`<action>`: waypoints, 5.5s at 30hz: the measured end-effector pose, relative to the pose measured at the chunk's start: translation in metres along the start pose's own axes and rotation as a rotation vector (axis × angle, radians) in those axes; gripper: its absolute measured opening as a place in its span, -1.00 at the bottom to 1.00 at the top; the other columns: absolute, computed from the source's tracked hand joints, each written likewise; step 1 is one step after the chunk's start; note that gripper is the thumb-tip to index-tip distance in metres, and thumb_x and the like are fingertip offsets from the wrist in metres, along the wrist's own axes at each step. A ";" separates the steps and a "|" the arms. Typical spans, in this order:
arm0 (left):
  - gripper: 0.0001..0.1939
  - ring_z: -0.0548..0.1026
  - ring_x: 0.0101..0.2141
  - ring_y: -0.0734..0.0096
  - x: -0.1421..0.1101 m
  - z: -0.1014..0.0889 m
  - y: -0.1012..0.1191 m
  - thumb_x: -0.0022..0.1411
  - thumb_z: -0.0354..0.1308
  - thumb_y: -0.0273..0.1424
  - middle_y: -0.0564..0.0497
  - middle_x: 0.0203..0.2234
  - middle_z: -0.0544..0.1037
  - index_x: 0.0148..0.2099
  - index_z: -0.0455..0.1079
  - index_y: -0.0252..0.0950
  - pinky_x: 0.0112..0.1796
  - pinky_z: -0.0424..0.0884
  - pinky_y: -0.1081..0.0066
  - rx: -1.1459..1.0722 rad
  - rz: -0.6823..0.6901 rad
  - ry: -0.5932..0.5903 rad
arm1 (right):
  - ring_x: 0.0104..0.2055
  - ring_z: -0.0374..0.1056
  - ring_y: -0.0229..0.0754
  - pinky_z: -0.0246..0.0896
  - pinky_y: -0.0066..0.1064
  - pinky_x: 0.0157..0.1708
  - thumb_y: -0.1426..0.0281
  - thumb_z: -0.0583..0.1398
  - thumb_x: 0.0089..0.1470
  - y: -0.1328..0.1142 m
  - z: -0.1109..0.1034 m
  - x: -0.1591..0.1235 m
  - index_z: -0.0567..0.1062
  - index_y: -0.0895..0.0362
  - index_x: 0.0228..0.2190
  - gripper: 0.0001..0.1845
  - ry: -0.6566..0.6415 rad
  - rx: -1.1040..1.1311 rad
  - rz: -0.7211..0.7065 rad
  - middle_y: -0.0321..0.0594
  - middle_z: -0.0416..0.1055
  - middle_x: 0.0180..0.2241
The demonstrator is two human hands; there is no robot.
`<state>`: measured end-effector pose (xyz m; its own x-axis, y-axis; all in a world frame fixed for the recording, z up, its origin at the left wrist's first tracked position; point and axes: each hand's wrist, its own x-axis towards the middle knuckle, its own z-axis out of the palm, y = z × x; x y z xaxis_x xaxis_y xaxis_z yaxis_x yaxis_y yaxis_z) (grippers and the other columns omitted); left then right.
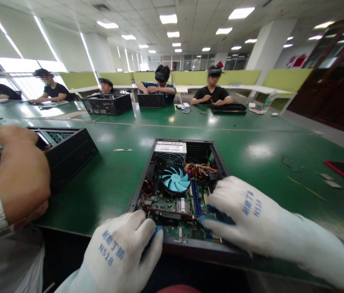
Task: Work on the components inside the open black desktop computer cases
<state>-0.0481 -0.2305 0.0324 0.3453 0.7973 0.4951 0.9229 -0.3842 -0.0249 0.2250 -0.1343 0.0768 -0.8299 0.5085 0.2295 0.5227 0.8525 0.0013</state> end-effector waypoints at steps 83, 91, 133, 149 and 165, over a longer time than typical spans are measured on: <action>-0.79 0.43 -0.52 0.32 -0.003 0.004 0.002 0.33 0.09 -0.31 0.08 -0.52 0.40 -0.40 0.29 -0.15 -0.49 0.21 0.28 0.028 -0.047 0.044 | -0.06 0.34 0.15 0.14 -0.16 -0.17 -0.08 -0.01 0.24 0.102 0.042 0.091 0.54 0.22 -0.17 -0.35 -0.091 -0.423 0.481 0.12 0.50 -0.11; -0.84 0.47 -0.48 0.35 0.002 -0.004 0.001 0.35 0.06 -0.30 0.08 -0.47 0.44 -0.32 0.34 -0.16 -0.44 0.27 0.32 -0.095 -0.100 -0.081 | -0.05 0.30 0.10 0.12 -0.18 -0.09 -0.05 0.00 0.26 0.093 0.042 0.066 0.50 0.20 -0.18 -0.42 0.082 -0.340 0.519 0.07 0.47 -0.12; -0.57 0.57 -0.01 0.06 0.181 0.133 -0.017 0.18 0.25 -0.28 -0.17 -0.02 0.62 0.10 0.48 -0.28 0.05 0.47 0.25 0.102 0.108 -0.949 | 0.01 0.27 0.17 0.06 -0.13 -0.07 -0.03 0.07 0.23 0.086 0.045 0.057 0.49 0.18 -0.10 -0.45 0.180 -0.119 0.499 0.05 0.44 -0.07; -0.49 0.54 0.04 0.07 0.179 0.136 -0.019 0.17 0.27 -0.23 -0.15 0.03 0.59 0.15 0.43 -0.26 0.10 0.42 0.25 0.087 0.141 -0.934 | -0.01 0.27 0.16 0.08 -0.14 -0.07 -0.02 0.07 0.23 0.086 0.047 0.057 0.48 0.19 -0.12 -0.46 0.179 -0.125 0.493 0.06 0.45 -0.08; -0.43 0.56 0.01 0.07 0.179 0.137 -0.020 0.07 0.33 -0.20 -0.13 -0.02 0.60 0.14 0.44 -0.20 0.05 0.46 0.25 0.101 0.093 -0.938 | 0.00 0.27 0.16 0.07 -0.14 -0.05 -0.01 0.07 0.24 0.086 0.047 0.056 0.47 0.19 -0.11 -0.47 0.193 -0.116 0.483 0.06 0.45 -0.08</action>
<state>0.0188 -0.0160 0.0028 0.3742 0.8310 -0.4115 0.8799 -0.4583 -0.1255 0.2137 -0.0268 0.0436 -0.4442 0.7988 0.4057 0.8636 0.5023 -0.0437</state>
